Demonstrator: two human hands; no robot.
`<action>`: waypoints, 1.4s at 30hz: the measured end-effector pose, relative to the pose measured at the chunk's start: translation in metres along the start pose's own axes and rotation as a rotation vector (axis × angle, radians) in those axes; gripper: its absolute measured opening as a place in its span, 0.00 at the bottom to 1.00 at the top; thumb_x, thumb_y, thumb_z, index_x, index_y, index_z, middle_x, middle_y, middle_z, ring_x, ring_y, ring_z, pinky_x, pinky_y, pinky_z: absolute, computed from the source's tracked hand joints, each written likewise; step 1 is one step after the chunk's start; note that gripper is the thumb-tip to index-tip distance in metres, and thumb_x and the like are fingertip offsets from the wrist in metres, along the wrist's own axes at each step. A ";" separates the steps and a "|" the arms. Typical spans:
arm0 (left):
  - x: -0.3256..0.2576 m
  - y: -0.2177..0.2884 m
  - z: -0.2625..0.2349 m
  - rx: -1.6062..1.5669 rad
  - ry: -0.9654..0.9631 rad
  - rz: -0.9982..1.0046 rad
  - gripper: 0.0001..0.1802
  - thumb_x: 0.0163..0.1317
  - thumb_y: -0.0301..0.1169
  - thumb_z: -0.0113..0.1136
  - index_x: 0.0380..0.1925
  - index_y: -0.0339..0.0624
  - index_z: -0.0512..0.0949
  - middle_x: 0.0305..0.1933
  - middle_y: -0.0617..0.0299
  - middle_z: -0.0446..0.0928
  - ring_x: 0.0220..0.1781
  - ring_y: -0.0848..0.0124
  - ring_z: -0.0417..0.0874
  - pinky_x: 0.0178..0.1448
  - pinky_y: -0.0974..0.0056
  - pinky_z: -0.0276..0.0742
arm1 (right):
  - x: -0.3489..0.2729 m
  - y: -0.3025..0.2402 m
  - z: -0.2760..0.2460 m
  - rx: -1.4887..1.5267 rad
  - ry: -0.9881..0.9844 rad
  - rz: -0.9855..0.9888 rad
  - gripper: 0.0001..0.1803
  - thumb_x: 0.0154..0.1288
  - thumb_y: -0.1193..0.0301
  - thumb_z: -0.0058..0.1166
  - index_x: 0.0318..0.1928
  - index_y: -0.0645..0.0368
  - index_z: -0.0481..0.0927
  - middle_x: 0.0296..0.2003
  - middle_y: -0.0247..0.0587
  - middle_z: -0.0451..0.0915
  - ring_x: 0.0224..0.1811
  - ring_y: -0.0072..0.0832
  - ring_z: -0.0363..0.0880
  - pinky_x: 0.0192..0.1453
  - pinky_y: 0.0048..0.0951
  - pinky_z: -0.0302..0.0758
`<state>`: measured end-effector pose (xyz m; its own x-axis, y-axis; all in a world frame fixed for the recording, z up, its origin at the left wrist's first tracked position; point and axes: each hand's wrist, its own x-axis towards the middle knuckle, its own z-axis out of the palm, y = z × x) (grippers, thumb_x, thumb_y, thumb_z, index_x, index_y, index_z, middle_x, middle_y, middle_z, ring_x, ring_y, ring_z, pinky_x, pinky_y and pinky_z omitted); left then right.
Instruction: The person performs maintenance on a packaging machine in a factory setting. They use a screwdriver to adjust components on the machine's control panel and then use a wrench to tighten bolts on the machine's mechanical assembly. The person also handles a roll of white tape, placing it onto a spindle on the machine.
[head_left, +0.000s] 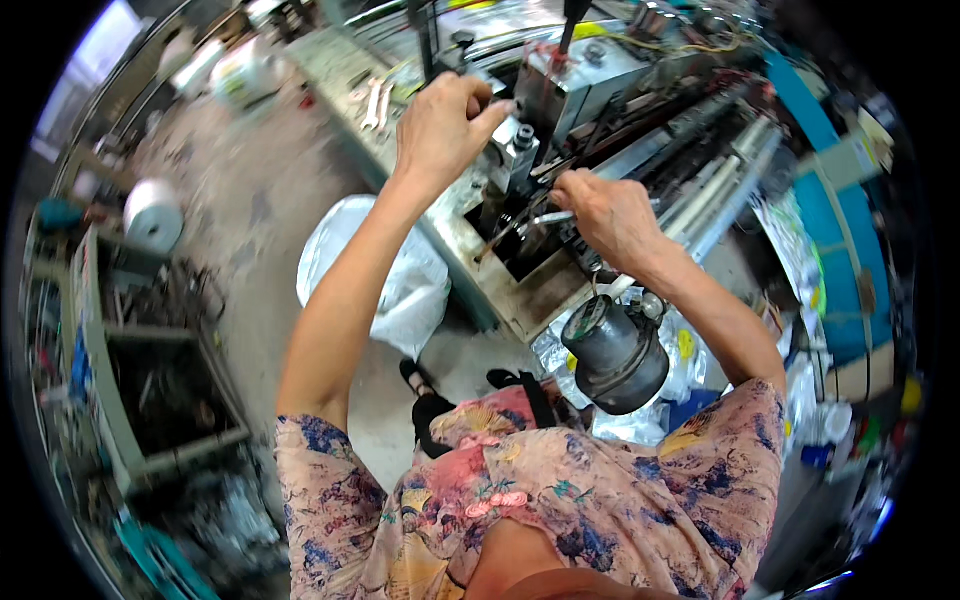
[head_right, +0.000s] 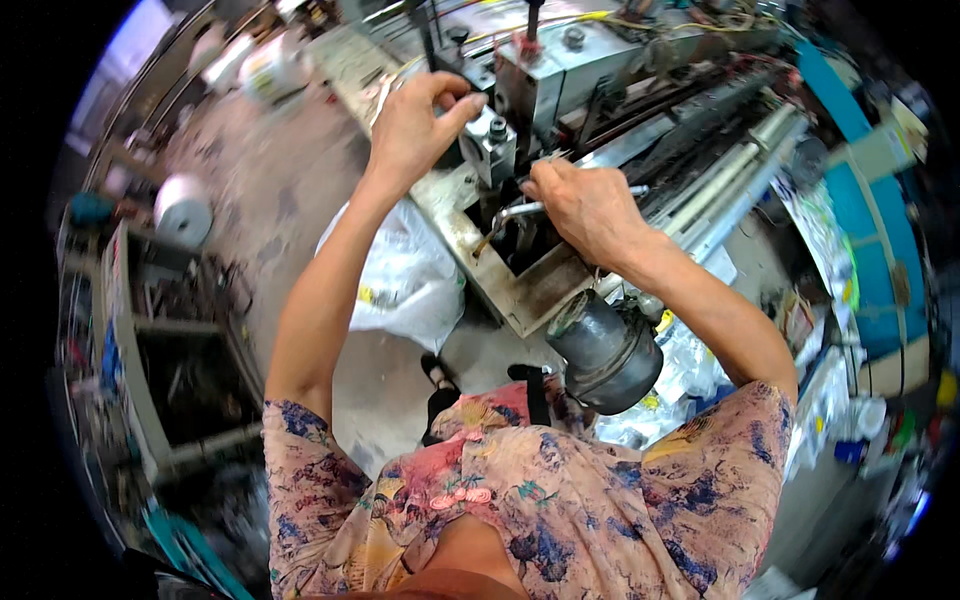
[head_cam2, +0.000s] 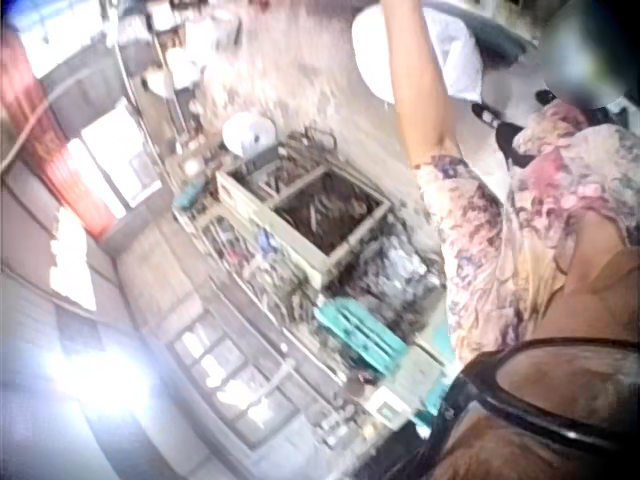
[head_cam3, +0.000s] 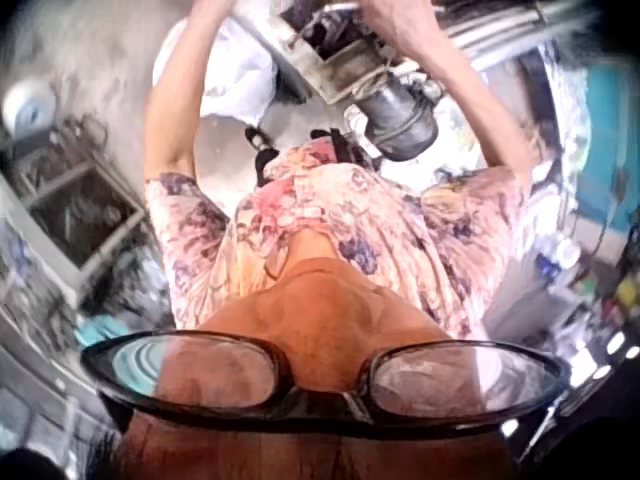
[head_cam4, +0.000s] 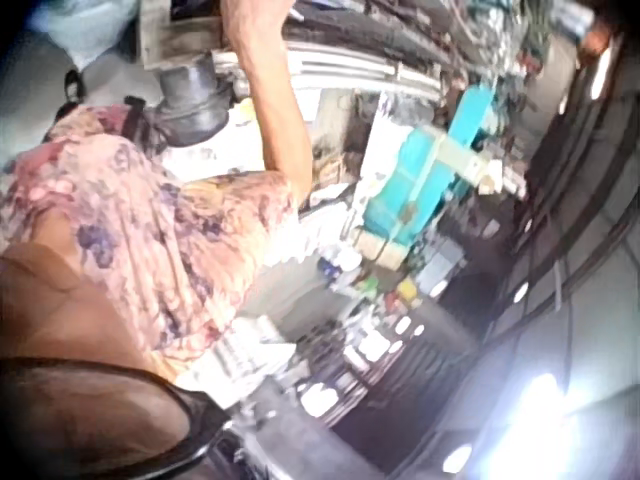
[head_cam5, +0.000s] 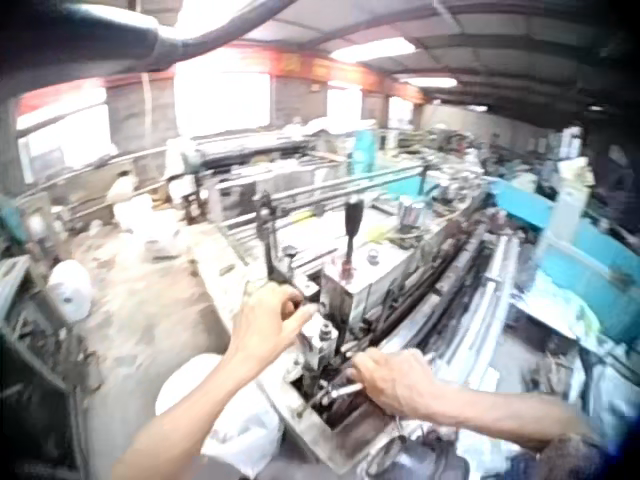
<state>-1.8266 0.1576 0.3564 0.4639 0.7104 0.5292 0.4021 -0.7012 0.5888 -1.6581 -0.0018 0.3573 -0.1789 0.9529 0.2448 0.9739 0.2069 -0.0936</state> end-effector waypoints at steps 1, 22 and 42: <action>0.016 0.004 0.005 -0.012 -0.021 0.017 0.15 0.54 0.41 0.68 0.32 0.41 0.84 0.32 0.55 0.80 0.36 0.56 0.82 0.38 0.56 0.76 | 0.003 0.008 -0.010 -0.024 0.004 0.035 0.08 0.69 0.67 0.50 0.38 0.59 0.72 0.32 0.46 0.78 0.29 0.48 0.79 0.30 0.44 0.74; -0.042 0.016 0.051 -0.222 -0.313 0.234 0.22 0.60 0.37 0.65 0.53 0.43 0.74 0.38 0.56 0.77 0.34 0.58 0.80 0.39 0.59 0.75 | -0.112 -0.020 -0.100 0.978 -0.594 0.543 0.12 0.64 0.68 0.61 0.42 0.60 0.75 0.28 0.37 0.84 0.26 0.20 0.78 0.30 0.26 0.68; 0.121 -0.306 0.100 0.317 -0.153 -0.079 0.21 0.57 0.36 0.64 0.48 0.39 0.75 0.44 0.47 0.74 0.47 0.47 0.79 0.50 0.48 0.76 | 0.130 -0.065 0.043 0.920 -0.097 0.776 0.20 0.69 0.79 0.47 0.61 0.57 0.71 0.34 0.45 0.82 0.29 0.28 0.79 0.36 0.29 0.75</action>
<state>-1.8148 0.4524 0.1793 0.5247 0.7629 0.3777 0.6552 -0.6452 0.3931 -1.7510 0.1177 0.3536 0.3611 0.8981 -0.2509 0.3701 -0.3850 -0.8454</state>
